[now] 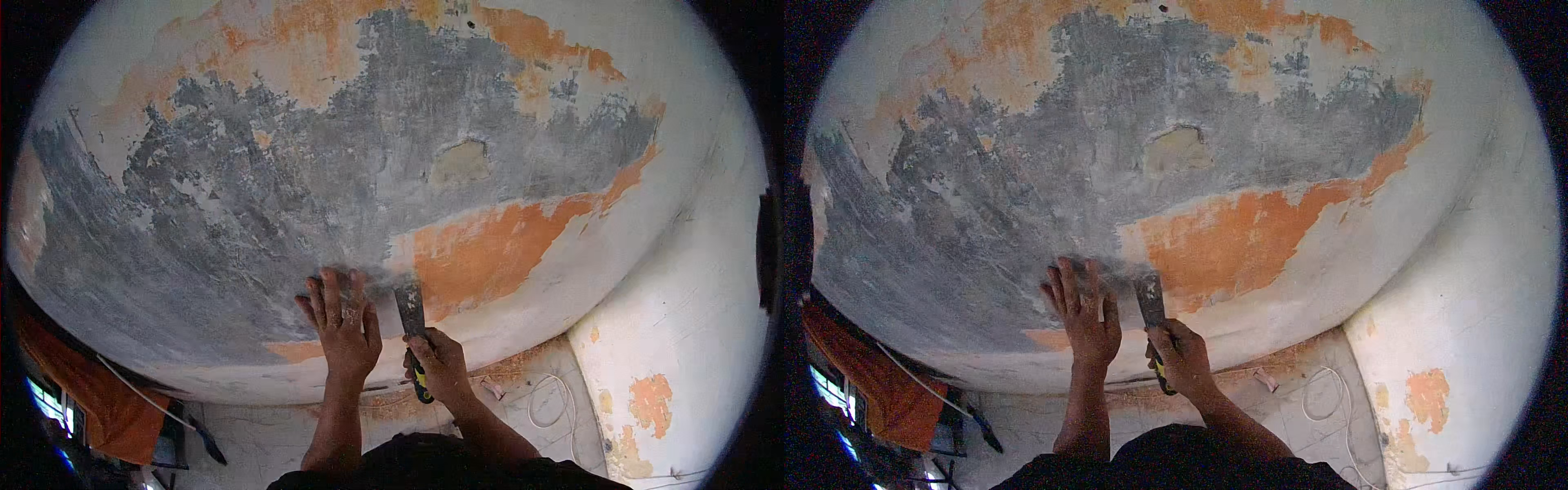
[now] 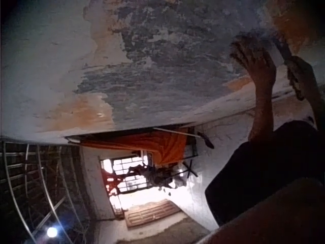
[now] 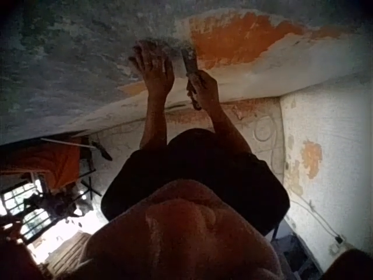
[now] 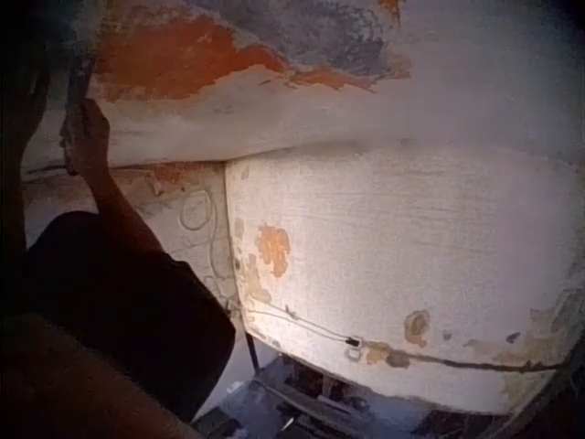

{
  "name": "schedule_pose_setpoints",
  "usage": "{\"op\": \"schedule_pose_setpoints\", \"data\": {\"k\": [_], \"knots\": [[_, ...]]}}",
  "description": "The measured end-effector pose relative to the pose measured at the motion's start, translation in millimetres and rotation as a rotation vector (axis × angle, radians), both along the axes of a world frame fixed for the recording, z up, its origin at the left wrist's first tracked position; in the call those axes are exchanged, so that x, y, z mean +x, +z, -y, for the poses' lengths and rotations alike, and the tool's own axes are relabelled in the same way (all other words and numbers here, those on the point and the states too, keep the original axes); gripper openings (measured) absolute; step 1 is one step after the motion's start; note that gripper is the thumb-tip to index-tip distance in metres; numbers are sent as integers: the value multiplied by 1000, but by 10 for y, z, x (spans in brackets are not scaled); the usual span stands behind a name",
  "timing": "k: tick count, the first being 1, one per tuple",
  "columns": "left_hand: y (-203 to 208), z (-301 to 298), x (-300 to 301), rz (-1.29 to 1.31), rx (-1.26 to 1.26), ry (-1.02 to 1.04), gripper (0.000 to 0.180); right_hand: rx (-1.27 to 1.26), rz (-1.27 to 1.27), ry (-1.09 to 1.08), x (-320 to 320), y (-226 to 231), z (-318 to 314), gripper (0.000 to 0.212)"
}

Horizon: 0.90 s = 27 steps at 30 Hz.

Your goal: The recorder is using a metal scraper tool to remove old paint or plaster from an indoor wall or ceiling surface.

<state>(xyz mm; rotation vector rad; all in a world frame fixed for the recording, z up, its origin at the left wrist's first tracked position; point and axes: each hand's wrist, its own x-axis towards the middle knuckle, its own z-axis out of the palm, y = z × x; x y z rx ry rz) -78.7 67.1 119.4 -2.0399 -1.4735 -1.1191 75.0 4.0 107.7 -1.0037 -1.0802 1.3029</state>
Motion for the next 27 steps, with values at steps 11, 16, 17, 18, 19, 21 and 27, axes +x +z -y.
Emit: {"op": "schedule_pose_setpoints", "data": {"k": [11,16,17,18,19,21,27], "knots": [[8,53,15,4,-76,-74,54,-92,-53,35,-9,159,11,31],[0,52,23,54,-53,-95,64,-89,-2,-31,-8,-36,12,29],[18,36,12,64,-65,-117,65,-85,1,-36,3,17,-24,29],[9,77,2,74,-87,-128,67,-75,-56,8,7,132,-28,30],[5,103,5,76,-94,-123,67,-65,-114,51,6,196,-13,31],[32,93,10,52,-83,-91,68,-58,-128,44,5,123,39,32],[75,71,3,15,-94,-91,76,-45,-52,55,17,162,-75,31]]}}
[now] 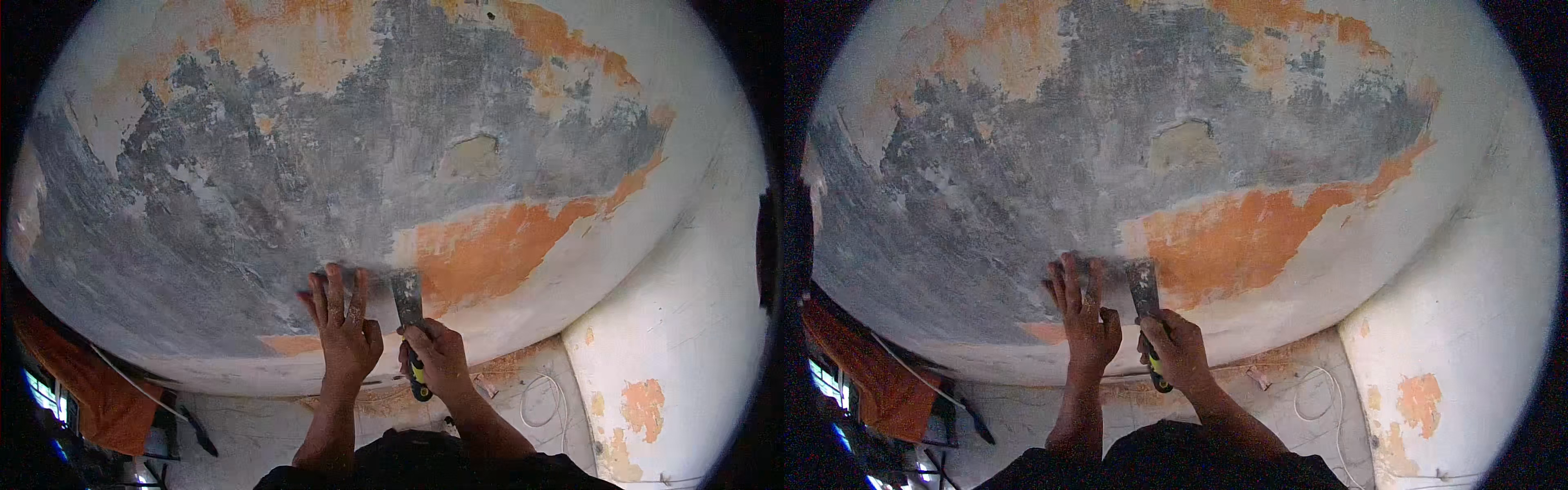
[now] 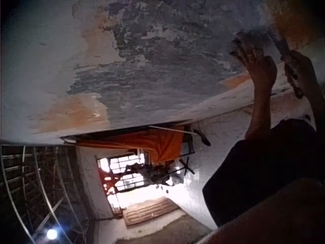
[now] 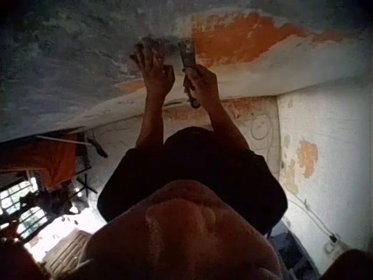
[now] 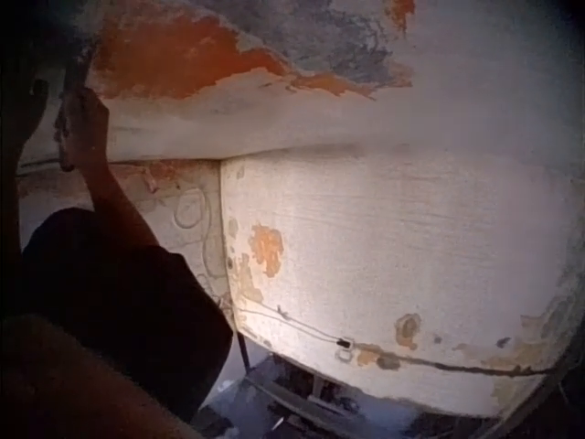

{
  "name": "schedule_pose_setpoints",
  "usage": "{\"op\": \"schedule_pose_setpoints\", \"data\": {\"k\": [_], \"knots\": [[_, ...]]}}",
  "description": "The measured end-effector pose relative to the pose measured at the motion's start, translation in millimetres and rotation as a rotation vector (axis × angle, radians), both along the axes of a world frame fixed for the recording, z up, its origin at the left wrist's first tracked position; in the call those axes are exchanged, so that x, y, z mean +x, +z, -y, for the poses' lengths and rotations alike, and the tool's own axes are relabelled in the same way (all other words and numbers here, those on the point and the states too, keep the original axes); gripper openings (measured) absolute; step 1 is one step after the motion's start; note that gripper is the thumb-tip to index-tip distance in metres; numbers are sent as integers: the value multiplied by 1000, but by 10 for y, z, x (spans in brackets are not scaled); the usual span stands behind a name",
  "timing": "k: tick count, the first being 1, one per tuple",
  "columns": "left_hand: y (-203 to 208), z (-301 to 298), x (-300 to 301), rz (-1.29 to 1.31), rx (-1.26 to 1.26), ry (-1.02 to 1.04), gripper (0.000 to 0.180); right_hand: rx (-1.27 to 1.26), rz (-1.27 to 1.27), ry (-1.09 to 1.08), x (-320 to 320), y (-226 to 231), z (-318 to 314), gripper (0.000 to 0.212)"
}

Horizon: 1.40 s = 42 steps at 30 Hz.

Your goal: The recorder is using a metal scraper tool to remove old paint or plaster from an indoor wall or ceiling surface.

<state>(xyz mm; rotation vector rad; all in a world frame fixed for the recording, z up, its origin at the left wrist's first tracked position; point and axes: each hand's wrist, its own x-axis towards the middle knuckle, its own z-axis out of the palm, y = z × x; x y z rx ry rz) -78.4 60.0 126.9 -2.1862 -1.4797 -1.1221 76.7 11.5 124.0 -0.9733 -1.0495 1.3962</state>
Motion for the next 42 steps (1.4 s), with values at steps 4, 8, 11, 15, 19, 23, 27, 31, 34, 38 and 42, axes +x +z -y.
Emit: {"op": "schedule_pose_setpoints", "data": {"k": [4,8,11,15,19,23,27,31,34,38,42], "knots": [[-68,1,7,19,19,-27,77,-45,72,-40,64,-125,108,34],[-41,30,30,46,-2,-22,77,-21,148,-28,21,-50,82,33],[-27,-1,26,89,11,-40,77,6,67,-46,49,-159,32,34],[-20,17,18,91,-4,-19,79,42,34,-32,-15,46,27,34],[4,57,45,86,-31,-38,79,-23,71,-46,42,-59,52,35],[25,82,48,92,-17,-33,79,20,66,-35,-3,56,45,33],[20,69,77,75,-41,-31,80,-10,123,-36,31,36,53,30],[48,77,77,86,-44,-20,79,47,144,-55,24,-53,69,29],[-6,56,85,109,-19,-50,79,50,227,-54,47,-62,30,29],[43,82,99,100,-42,-25,79,30,132,-47,40,-87,41,29],[21,76,80,70,-76,-5,80,92,171,-36,39,-79,-30,33]]}}
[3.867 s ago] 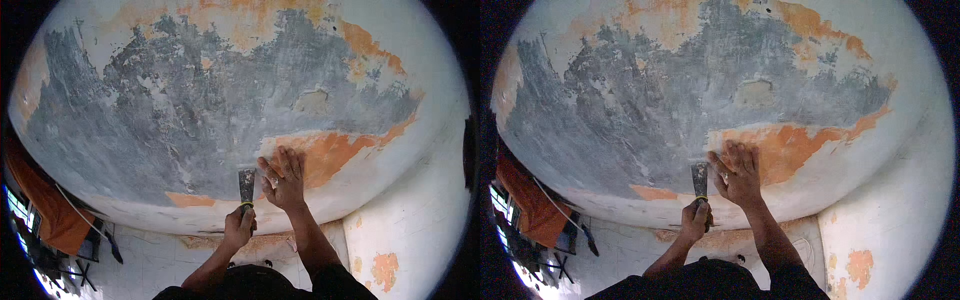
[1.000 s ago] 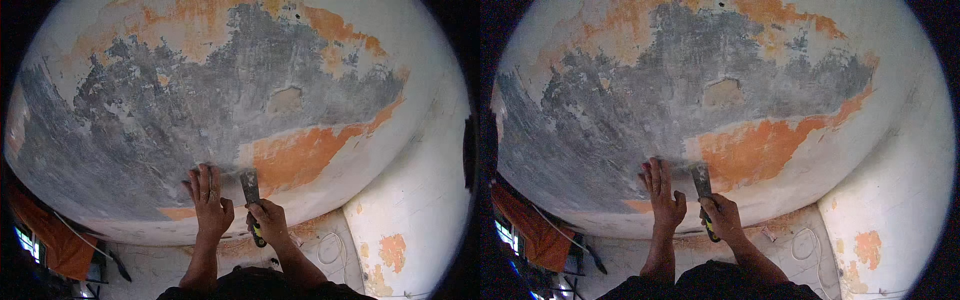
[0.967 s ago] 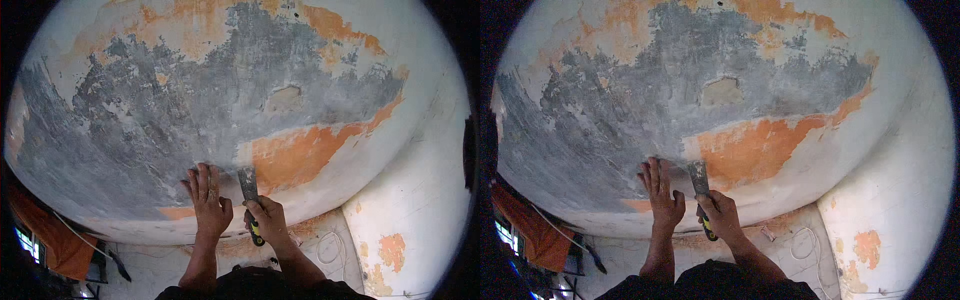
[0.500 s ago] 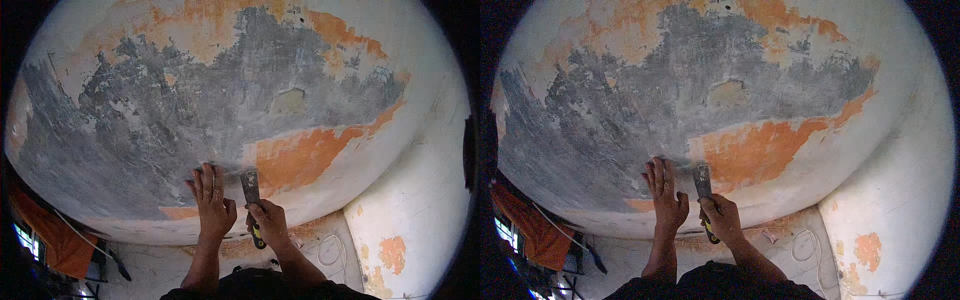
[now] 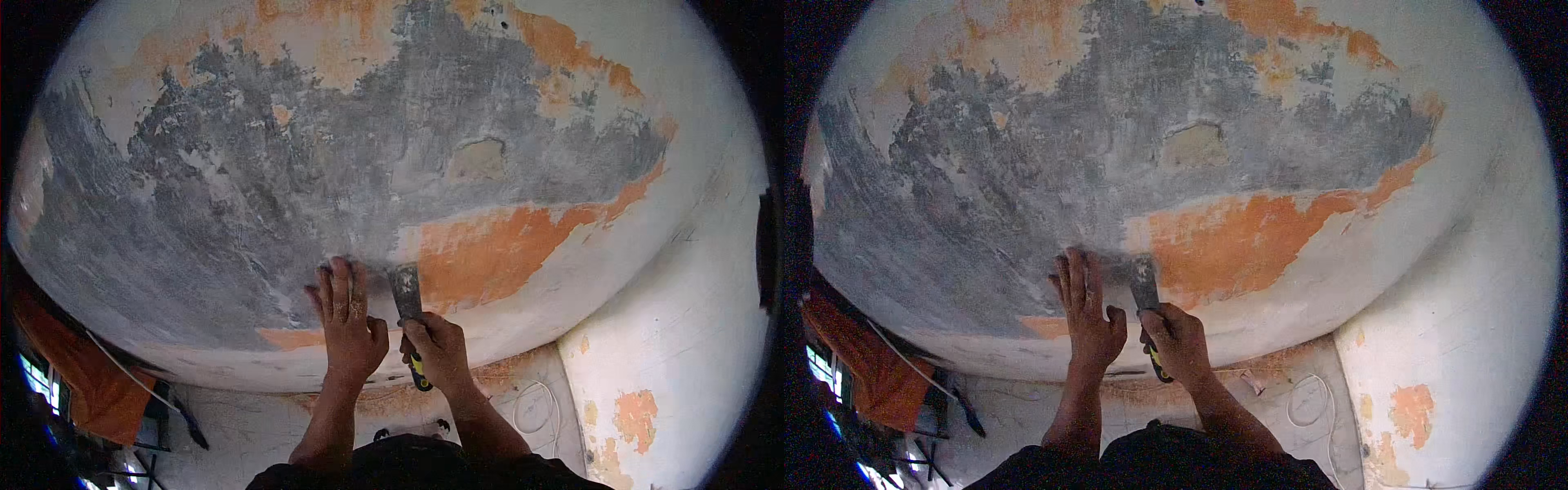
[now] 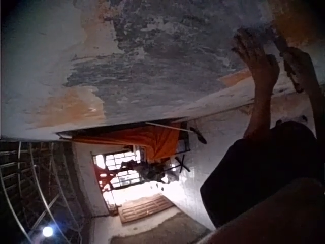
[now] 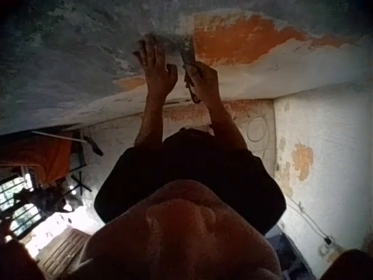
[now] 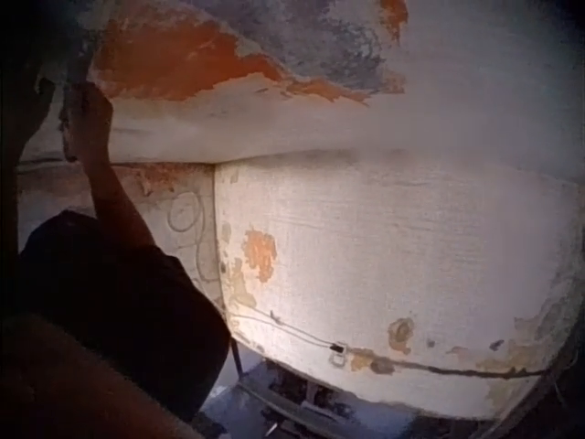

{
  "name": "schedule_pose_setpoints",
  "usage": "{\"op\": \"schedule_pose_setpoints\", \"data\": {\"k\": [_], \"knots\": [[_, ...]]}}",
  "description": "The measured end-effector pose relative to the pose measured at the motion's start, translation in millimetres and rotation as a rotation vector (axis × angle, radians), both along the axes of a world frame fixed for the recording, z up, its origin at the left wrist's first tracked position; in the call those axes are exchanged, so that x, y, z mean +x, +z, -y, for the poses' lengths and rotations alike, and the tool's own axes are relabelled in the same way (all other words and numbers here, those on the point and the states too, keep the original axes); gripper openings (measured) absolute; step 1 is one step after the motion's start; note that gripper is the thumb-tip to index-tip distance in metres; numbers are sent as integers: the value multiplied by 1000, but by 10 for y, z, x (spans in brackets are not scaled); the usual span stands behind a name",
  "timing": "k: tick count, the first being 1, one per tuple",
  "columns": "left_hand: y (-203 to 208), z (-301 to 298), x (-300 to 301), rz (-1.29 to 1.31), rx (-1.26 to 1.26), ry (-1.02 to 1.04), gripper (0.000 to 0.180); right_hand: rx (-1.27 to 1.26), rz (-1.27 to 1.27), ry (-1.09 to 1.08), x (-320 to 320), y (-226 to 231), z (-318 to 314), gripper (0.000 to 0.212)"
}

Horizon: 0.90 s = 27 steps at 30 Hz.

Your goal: The recorder is using a metal scraper tool to remove old paint or plaster from an indoor wall or ceiling surface.

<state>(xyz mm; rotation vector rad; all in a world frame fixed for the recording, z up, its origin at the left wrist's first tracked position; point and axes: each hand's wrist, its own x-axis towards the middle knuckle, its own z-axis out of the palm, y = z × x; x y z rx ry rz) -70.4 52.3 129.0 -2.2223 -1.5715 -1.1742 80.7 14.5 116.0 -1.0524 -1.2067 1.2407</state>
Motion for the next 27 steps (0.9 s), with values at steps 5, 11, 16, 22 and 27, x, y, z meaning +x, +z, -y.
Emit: {"op": "schedule_pose_setpoints", "data": {"k": [5,11,16,22,27], "knots": [[28,39,7,-9,-21,-10,81,-44,0,2,5,57,54,29],[16,24,29,-10,-13,-18,80,-44,-73,7,-30,37,68,29],[37,26,20,-8,-27,-35,79,-97,-128,20,-47,155,114,28],[-8,6,20,-33,2,-16,79,-109,-55,9,-43,156,67,31],[-6,15,28,-18,-8,-18,79,-103,-34,-19,54,-32,84,31]]}}
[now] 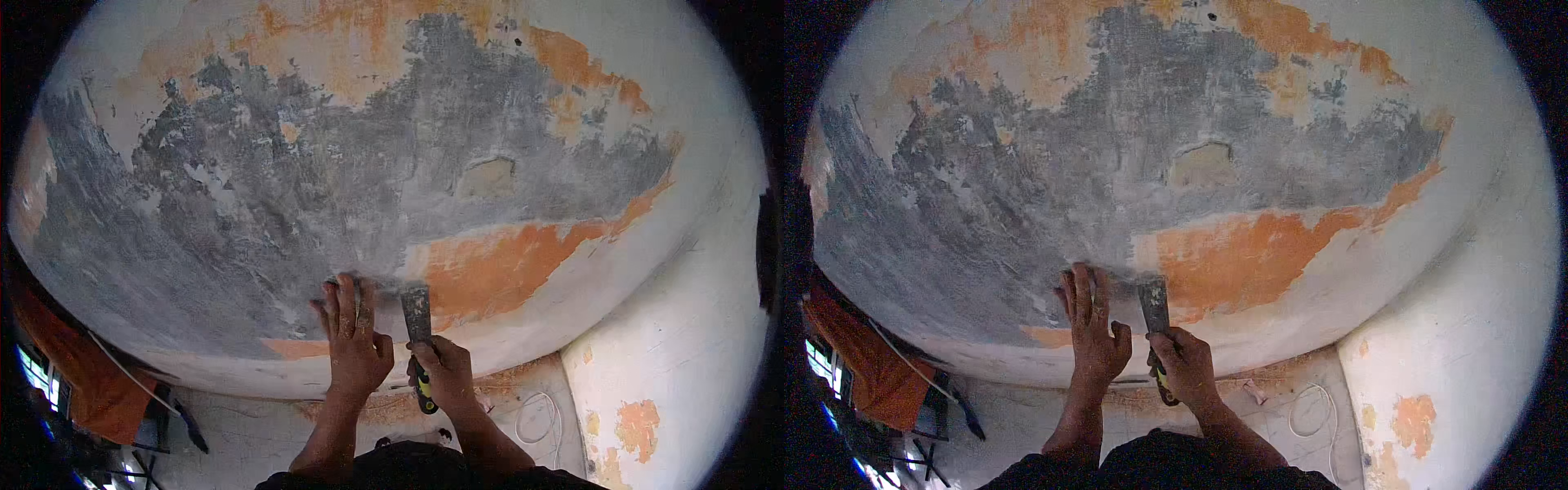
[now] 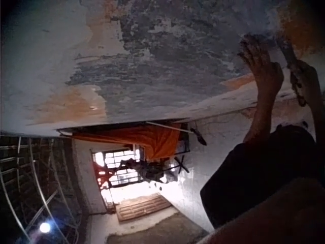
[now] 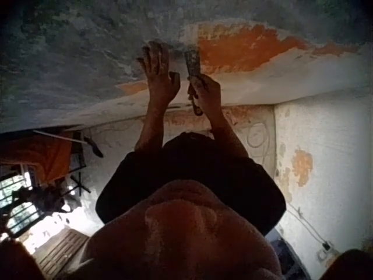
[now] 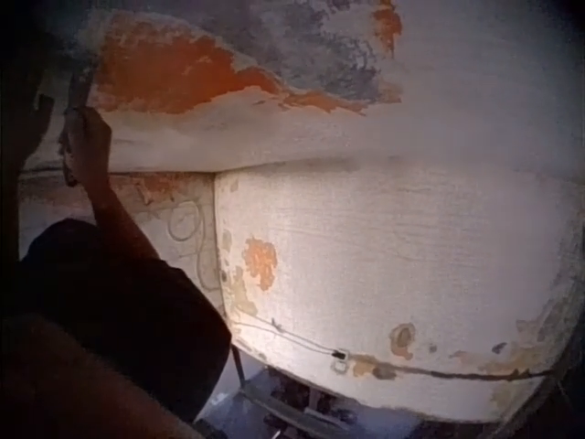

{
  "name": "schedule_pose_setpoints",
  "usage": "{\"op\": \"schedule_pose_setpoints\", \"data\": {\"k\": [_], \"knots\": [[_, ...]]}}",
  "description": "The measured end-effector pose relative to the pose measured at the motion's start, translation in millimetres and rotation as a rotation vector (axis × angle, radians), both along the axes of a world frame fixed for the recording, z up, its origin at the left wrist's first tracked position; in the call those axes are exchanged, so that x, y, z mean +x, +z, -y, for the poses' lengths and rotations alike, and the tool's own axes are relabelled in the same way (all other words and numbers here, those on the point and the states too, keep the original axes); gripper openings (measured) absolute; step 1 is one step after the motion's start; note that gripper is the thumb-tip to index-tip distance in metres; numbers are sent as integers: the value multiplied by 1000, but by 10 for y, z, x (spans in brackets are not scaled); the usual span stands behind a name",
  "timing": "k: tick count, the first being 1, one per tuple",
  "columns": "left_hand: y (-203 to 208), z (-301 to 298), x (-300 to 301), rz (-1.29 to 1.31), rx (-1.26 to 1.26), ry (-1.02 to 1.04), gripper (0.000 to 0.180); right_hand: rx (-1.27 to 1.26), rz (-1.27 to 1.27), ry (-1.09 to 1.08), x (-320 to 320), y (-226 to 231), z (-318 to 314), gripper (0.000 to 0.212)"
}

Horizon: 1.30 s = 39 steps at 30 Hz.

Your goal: The recorder is using a metal scraper tool to remove old paint or plaster from an indoor wall or ceiling surface.

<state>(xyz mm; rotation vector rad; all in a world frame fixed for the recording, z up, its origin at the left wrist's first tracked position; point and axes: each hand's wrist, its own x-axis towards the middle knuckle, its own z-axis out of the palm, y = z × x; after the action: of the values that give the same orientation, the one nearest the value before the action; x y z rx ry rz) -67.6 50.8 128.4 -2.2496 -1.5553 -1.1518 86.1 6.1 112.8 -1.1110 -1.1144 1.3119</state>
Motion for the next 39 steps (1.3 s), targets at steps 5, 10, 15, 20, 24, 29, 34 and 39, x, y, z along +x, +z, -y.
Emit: {"op": "schedule_pose_setpoints", "data": {"k": [5,10,15,20,24,29,34,39], "knots": [[41,16,10,7,20,-5,79,23,-87,-1,-70,76,-14,33],[42,32,8,6,-23,15,78,42,-59,34,-93,223,-34,34],[15,22,16,13,-12,1,77,13,-29,11,-29,125,-18,34],[33,15,38,21,5,-2,76,47,-52,14,-15,196,-9,34],[50,18,26,15,0,15,75,43,-37,35,-64,237,-53,34],[46,-2,49,2,-8,2,74,12,10,20,27,100,-33,32],[36,10,39,-14,-7,36,73,-25,-15,52,-33,248,-44,32],[25,8,43,-16,-35,44,73,-34,-11,39,-44,260,-23,36]]}}
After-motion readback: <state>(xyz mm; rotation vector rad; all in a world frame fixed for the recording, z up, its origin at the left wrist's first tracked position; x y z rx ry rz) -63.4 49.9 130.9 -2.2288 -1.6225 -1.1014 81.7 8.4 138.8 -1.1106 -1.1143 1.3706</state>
